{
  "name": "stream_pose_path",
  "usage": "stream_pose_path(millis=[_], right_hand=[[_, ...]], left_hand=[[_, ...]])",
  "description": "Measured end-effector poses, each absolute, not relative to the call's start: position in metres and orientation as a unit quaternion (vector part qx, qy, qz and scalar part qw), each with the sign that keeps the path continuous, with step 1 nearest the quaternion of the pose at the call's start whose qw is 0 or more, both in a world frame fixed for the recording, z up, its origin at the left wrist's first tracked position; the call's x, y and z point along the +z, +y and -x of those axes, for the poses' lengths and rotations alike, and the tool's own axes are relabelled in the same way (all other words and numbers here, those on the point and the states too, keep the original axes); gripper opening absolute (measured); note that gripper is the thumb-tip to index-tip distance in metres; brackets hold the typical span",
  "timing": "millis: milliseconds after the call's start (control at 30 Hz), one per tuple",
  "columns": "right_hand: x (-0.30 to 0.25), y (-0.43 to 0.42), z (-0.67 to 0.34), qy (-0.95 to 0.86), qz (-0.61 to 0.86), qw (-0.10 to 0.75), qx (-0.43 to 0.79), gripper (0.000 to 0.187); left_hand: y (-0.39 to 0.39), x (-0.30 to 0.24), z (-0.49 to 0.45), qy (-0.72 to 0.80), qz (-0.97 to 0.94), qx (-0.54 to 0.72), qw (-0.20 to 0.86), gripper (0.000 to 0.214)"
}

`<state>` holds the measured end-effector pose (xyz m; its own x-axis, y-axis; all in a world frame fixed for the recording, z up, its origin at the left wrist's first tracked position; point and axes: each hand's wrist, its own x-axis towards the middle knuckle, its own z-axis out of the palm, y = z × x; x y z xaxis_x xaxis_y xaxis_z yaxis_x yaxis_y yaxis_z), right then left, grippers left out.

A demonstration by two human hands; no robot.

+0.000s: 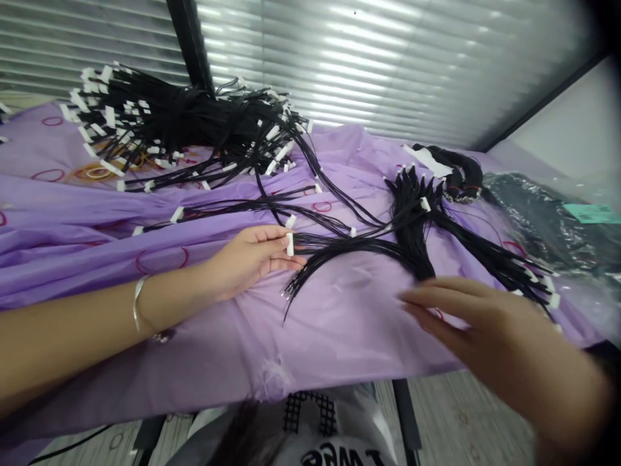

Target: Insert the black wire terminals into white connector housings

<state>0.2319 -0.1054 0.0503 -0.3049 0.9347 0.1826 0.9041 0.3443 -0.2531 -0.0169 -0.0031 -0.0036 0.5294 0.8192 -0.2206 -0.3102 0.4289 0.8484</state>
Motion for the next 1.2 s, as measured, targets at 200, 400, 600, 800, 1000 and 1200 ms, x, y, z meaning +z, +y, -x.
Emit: stream_pose_path(millis=[200, 400, 600, 800, 1000, 1200], right_hand=[[0.025, -0.043, -0.162, -0.895, 0.426, 0.076, 0.104, 0.017], [0.020, -0.032, -0.164, -0.897, 0.409, 0.092, 0.143, 0.006], [0.028, -0.033, -0.173, -0.892, 0.371, 0.094, 0.242, 0.011], [0.025, -0.029, -0.176, -0.888, 0.369, 0.117, 0.249, 0.012], [0.022, -0.030, -0.172, -0.797, 0.478, 0.281, 0.238, 0.006], [0.018, -0.030, -0.168, -0.752, 0.537, 0.287, 0.251, 0.010]], left_hand=[[-0.002, 0.000, 0.016, 0.340, -0.356, 0.381, 0.783, 0.007], [0.000, -0.003, 0.015, 0.344, -0.355, 0.388, 0.778, 0.006], [-0.001, -0.002, 0.016, 0.354, -0.351, 0.378, 0.780, 0.006], [0.000, 0.001, 0.015, 0.379, -0.352, 0.370, 0.772, 0.008], [-0.001, -0.001, 0.016, 0.355, -0.396, 0.350, 0.771, 0.009], [-0.003, -0.003, 0.016, 0.330, -0.442, 0.334, 0.765, 0.008]])
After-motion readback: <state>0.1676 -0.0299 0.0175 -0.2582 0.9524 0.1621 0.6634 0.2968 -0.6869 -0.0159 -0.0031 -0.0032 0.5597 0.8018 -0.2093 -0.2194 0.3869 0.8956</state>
